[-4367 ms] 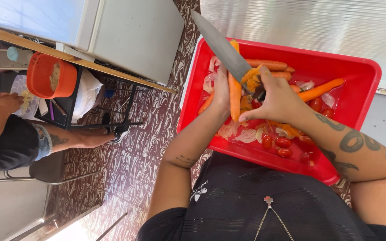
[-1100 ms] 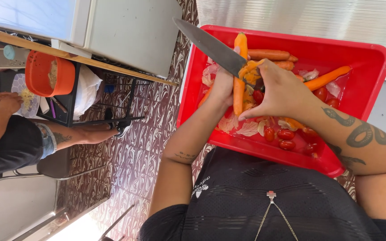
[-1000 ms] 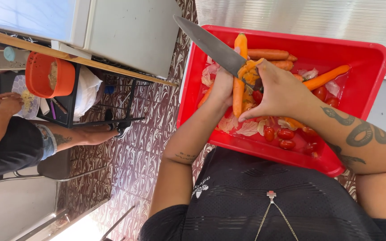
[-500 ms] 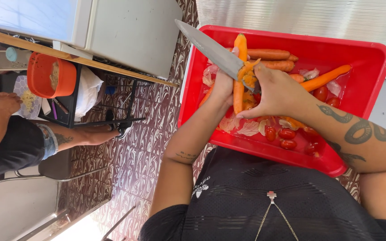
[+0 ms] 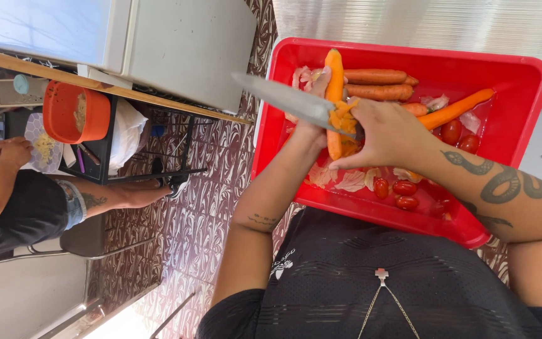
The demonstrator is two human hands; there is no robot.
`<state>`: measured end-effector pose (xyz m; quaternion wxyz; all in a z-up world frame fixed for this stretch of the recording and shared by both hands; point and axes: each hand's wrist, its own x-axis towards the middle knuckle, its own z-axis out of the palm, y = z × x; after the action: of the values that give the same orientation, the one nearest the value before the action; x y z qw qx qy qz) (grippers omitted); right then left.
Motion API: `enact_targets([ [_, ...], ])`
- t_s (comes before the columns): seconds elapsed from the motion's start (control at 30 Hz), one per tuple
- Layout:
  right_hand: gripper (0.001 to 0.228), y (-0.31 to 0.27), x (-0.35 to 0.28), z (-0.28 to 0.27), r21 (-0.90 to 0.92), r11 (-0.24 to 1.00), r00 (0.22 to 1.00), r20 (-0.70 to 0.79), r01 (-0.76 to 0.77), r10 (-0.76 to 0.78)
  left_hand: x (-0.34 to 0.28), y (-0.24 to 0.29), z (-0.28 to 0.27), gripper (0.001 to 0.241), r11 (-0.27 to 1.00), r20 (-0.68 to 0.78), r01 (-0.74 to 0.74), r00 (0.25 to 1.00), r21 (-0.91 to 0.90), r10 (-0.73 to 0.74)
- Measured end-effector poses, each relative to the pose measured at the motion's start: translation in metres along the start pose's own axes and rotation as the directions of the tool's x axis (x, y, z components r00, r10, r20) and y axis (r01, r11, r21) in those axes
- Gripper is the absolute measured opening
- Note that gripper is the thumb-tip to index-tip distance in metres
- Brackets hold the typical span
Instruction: Peeling carrots with a chef's knife over a plastic bin containing other vegetables.
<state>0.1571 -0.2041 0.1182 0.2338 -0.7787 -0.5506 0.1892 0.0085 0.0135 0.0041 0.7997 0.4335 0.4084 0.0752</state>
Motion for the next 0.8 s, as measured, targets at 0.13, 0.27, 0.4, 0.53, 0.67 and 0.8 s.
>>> enact_targets([
  [0.13,0.1,-0.005,0.002,-0.012,0.0,1.0,0.999,-0.051,-0.011,0.011,0.001,-0.002,-0.001,0.041,1.0,-0.013,0.005,1.0,-0.001,-0.005],
  [0.27,0.107,-0.013,0.004,-0.02,0.041,0.998,0.999,-0.024,-0.045,0.046,0.003,-0.001,0.001,0.041,1.0,-0.02,0.01,1.0,0.006,-0.01],
  [0.4,0.107,-0.02,0.008,-0.029,0.054,0.997,0.999,-0.014,-0.05,0.051,0.006,0.002,0.003,0.04,1.0,-0.027,0.015,1.0,0.014,-0.014],
  [0.53,0.107,-0.008,0.003,-0.014,0.034,0.995,0.995,0.039,-0.089,0.088,0.006,0.005,0.004,0.04,1.0,-0.034,0.022,0.999,0.023,-0.021],
  [0.67,0.105,-0.009,0.004,-0.016,0.028,0.99,0.987,0.095,-0.135,0.132,0.005,0.008,0.005,0.04,0.999,-0.042,0.028,0.999,0.031,-0.027],
  [0.8,0.1,-0.01,0.006,-0.017,0.033,0.991,0.986,0.102,-0.132,0.128,0.006,0.007,0.004,0.04,0.999,-0.051,0.033,0.998,0.037,-0.032],
])
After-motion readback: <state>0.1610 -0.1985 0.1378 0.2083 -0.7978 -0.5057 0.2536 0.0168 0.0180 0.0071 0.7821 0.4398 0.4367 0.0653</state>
